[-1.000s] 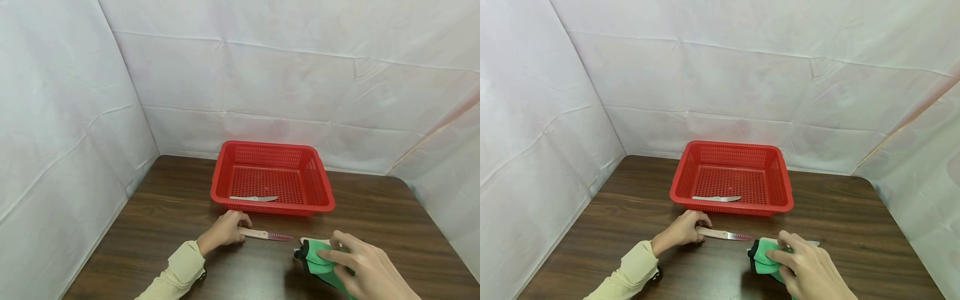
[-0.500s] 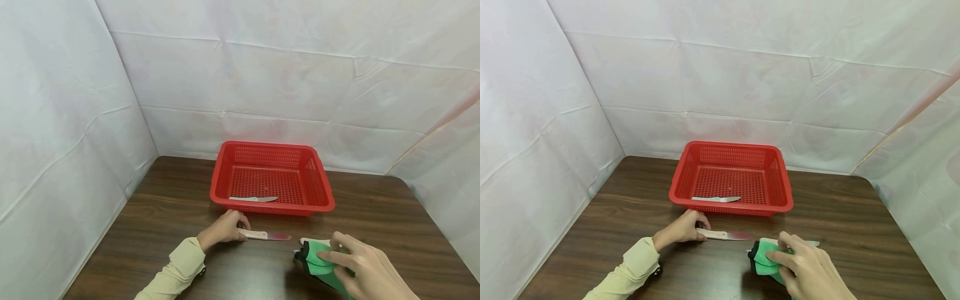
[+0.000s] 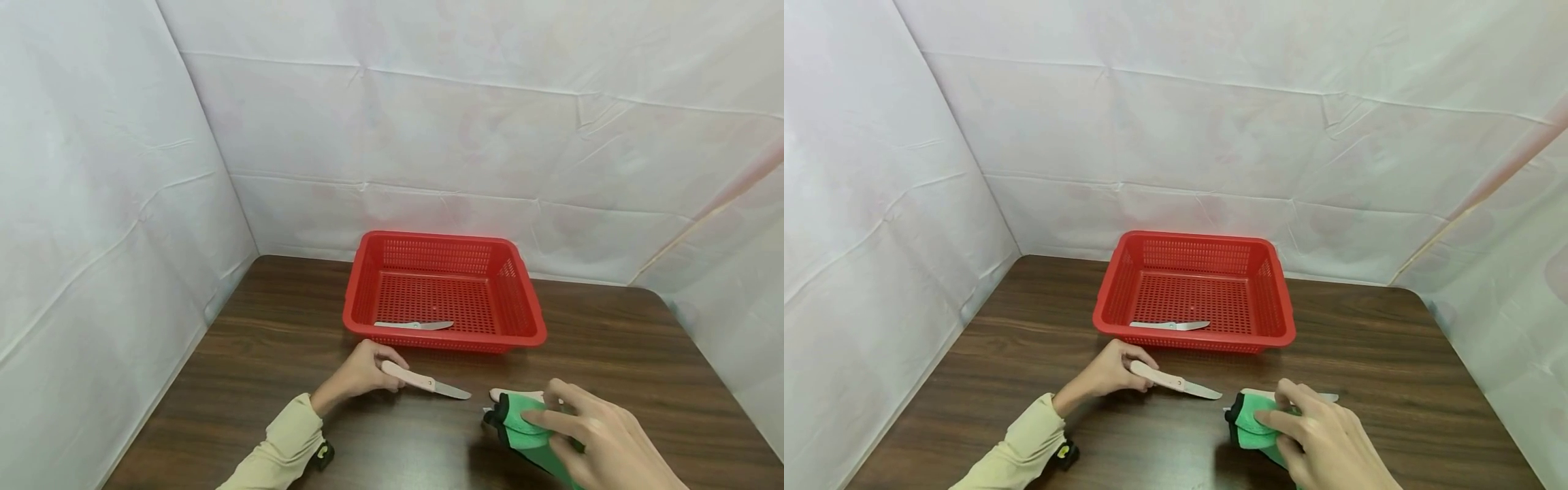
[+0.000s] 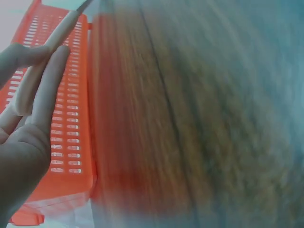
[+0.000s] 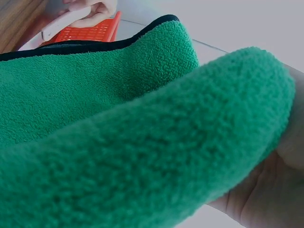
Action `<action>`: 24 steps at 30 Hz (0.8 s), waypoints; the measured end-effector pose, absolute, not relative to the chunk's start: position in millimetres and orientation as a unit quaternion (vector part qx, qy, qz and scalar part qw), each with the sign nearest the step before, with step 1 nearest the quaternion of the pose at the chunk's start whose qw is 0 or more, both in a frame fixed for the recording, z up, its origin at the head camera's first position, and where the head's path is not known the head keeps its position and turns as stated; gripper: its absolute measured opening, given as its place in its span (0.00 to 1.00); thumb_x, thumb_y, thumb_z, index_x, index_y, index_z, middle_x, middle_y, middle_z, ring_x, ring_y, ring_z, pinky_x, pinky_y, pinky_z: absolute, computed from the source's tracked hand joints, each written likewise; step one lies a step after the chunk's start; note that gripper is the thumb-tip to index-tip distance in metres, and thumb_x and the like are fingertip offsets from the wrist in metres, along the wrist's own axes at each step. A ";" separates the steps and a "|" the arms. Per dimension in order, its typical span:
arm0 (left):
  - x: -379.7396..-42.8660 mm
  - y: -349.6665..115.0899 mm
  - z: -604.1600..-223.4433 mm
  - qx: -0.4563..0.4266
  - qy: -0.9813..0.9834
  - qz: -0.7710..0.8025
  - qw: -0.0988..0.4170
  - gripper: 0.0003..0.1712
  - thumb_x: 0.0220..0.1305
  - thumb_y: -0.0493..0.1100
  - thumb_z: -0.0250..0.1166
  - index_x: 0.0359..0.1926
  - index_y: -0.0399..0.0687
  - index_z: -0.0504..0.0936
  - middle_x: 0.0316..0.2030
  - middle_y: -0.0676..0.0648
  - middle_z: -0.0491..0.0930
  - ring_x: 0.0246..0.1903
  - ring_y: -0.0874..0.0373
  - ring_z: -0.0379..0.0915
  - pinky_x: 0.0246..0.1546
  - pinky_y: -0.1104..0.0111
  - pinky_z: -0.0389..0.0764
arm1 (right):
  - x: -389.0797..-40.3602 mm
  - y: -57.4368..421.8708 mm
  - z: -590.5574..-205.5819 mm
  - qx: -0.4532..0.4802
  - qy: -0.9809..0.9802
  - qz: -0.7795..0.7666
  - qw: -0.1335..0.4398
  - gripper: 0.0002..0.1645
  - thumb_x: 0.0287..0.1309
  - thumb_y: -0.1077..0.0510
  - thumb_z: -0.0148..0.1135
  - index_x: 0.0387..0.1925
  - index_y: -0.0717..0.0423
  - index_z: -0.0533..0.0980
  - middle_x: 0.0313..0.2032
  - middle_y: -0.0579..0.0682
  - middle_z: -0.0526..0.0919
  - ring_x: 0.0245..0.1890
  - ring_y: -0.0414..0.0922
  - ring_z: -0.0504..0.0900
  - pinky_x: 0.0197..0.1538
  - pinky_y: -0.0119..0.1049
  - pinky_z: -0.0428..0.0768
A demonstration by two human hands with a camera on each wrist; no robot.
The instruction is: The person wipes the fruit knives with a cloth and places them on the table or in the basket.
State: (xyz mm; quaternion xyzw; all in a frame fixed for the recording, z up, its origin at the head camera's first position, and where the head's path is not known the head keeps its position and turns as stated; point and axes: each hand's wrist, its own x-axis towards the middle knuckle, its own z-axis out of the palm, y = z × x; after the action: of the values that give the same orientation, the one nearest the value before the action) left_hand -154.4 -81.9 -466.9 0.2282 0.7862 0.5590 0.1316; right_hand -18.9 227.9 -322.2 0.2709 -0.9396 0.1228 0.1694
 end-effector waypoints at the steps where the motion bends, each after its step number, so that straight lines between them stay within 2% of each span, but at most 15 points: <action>1: -153.4 -82.5 -466.3 0.225 0.773 0.577 0.136 0.13 0.37 0.34 0.71 0.30 0.43 0.82 0.22 0.49 0.80 0.18 0.64 0.73 0.18 0.68 0.77 | -18.8 228.1 -322.5 0.266 -0.941 0.121 0.168 0.26 0.25 0.65 0.67 0.33 0.37 0.81 0.41 0.51 0.77 0.25 0.32 0.71 0.21 0.23 0.67; 4: -149.8 -84.8 -462.3 0.216 0.728 0.631 0.159 0.14 0.40 0.32 0.70 0.33 0.37 0.81 0.27 0.42 0.81 0.22 0.58 0.76 0.23 0.63 0.80 | -18.6 228.8 -323.0 0.262 -0.942 0.127 0.167 0.25 0.26 0.65 0.67 0.32 0.37 0.81 0.40 0.48 0.77 0.24 0.30 0.69 0.20 0.22 0.65; 6: -146.8 -86.4 -458.2 0.211 0.699 0.660 0.175 0.15 0.42 0.30 0.69 0.35 0.33 0.80 0.30 0.37 0.80 0.24 0.55 0.77 0.25 0.60 0.80 | -19.9 229.9 -323.7 0.279 -0.934 0.134 0.178 0.14 0.39 0.58 0.65 0.32 0.37 0.81 0.37 0.42 0.74 0.21 0.28 0.66 0.20 0.19 0.62; 8: -143.6 -88.0 -453.5 0.208 0.677 0.681 0.184 0.15 0.43 0.30 0.68 0.37 0.31 0.79 0.32 0.35 0.80 0.26 0.52 0.78 0.27 0.58 0.80 | -20.4 230.6 -323.6 0.286 -0.930 0.145 0.181 0.14 0.40 0.58 0.63 0.32 0.37 0.81 0.35 0.36 0.70 0.21 0.26 0.62 0.19 0.19 0.59; 9: -142.2 -88.7 -451.4 0.209 0.671 0.688 0.184 0.15 0.43 0.30 0.68 0.37 0.31 0.79 0.32 0.34 0.79 0.27 0.51 0.78 0.28 0.57 0.79 | -21.3 231.1 -324.1 0.297 -0.924 0.149 0.188 0.09 0.47 0.54 0.59 0.31 0.38 0.81 0.33 0.34 0.68 0.20 0.26 0.60 0.20 0.18 0.58; 10: -141.0 -89.3 -449.9 0.210 0.665 0.693 0.183 0.15 0.43 0.30 0.68 0.37 0.31 0.79 0.33 0.35 0.79 0.28 0.51 0.78 0.28 0.57 0.79 | -22.4 231.7 -324.5 0.307 -0.919 0.152 0.195 0.09 0.53 0.50 0.54 0.31 0.38 0.81 0.32 0.33 0.66 0.19 0.25 0.58 0.19 0.16 0.56; 11: -139.9 -90.0 -448.8 0.212 0.660 0.698 0.180 0.16 0.44 0.30 0.68 0.38 0.31 0.79 0.33 0.35 0.79 0.28 0.50 0.78 0.29 0.57 0.79 | -23.6 232.4 -325.0 0.318 -0.913 0.153 0.203 0.15 0.56 0.47 0.47 0.31 0.39 0.81 0.32 0.34 0.66 0.18 0.25 0.57 0.19 0.15 0.54; 13: -138.4 -91.6 -448.0 0.215 0.654 0.705 0.172 0.16 0.44 0.31 0.68 0.38 0.33 0.79 0.33 0.36 0.80 0.28 0.49 0.78 0.29 0.57 0.79 | -24.9 233.1 -325.4 0.321 -0.909 0.165 0.209 0.15 0.56 0.48 0.46 0.30 0.40 0.81 0.32 0.34 0.66 0.18 0.24 0.57 0.19 0.14 0.53; 14: -138.0 -92.3 -447.9 0.215 0.651 0.708 0.169 0.16 0.44 0.32 0.68 0.38 0.33 0.79 0.32 0.36 0.80 0.28 0.49 0.78 0.29 0.56 0.79 | -25.9 233.8 -326.0 0.332 -0.902 0.167 0.219 0.22 0.58 0.46 0.39 0.30 0.42 0.81 0.32 0.34 0.66 0.18 0.24 0.56 0.19 0.14 0.52; 15: -137.8 -93.1 -448.0 0.215 0.648 0.712 0.166 0.16 0.44 0.32 0.68 0.38 0.34 0.80 0.33 0.37 0.80 0.28 0.48 0.78 0.29 0.56 0.79 | -26.7 234.3 -326.7 0.338 -0.897 0.168 0.228 0.27 0.58 0.44 0.33 0.29 0.43 0.81 0.32 0.35 0.66 0.18 0.24 0.56 0.19 0.13 0.51; 17: -137.1 -94.9 -447.0 0.217 0.641 0.719 0.157 0.16 0.44 0.31 0.68 0.38 0.34 0.79 0.33 0.36 0.80 0.29 0.47 0.78 0.29 0.55 0.79 | -27.2 235.0 -327.1 0.338 -0.894 0.174 0.236 0.25 0.58 0.46 0.35 0.29 0.44 0.81 0.31 0.35 0.65 0.18 0.25 0.57 0.19 0.13 0.51; 19: -136.2 -96.8 -444.9 0.216 0.632 0.729 0.153 0.16 0.44 0.31 0.68 0.38 0.33 0.79 0.34 0.35 0.79 0.30 0.47 0.78 0.30 0.54 0.78 | -26.6 235.5 -326.7 0.330 -0.896 0.176 0.238 0.15 0.54 0.53 0.47 0.30 0.44 0.81 0.30 0.34 0.64 0.18 0.25 0.58 0.20 0.14 0.52; 20: -135.6 -97.9 -443.3 0.213 0.630 0.731 0.152 0.16 0.44 0.32 0.68 0.38 0.32 0.79 0.34 0.35 0.79 0.30 0.47 0.78 0.31 0.54 0.78 | -26.2 235.6 -326.2 0.325 -0.899 0.176 0.236 0.12 0.48 0.57 0.52 0.30 0.43 0.81 0.30 0.34 0.64 0.18 0.25 0.57 0.20 0.14 0.52; 21: -134.7 -99.2 -441.6 0.211 0.629 0.733 0.150 0.16 0.44 0.32 0.68 0.38 0.32 0.79 0.34 0.35 0.79 0.30 0.47 0.78 0.31 0.54 0.78 | -25.8 235.8 -325.8 0.318 -0.902 0.175 0.233 0.14 0.42 0.61 0.54 0.31 0.43 0.81 0.30 0.33 0.64 0.18 0.25 0.57 0.20 0.14 0.52; 24: -131.2 -103.2 -436.1 0.205 0.626 0.738 0.148 0.18 0.43 0.33 0.69 0.39 0.31 0.79 0.35 0.35 0.79 0.30 0.49 0.77 0.31 0.54 0.78 | -24.9 236.0 -324.5 0.300 -0.911 0.176 0.223 0.26 0.26 0.69 0.57 0.32 0.43 0.81 0.31 0.32 0.62 0.17 0.25 0.54 0.19 0.14 0.51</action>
State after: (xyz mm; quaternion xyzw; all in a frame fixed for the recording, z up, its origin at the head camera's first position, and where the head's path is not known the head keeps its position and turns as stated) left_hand -131.2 -103.2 -436.1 0.2047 0.6259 0.7378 0.1485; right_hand -24.9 236.0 -324.5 0.2998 -0.9106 0.1765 0.2230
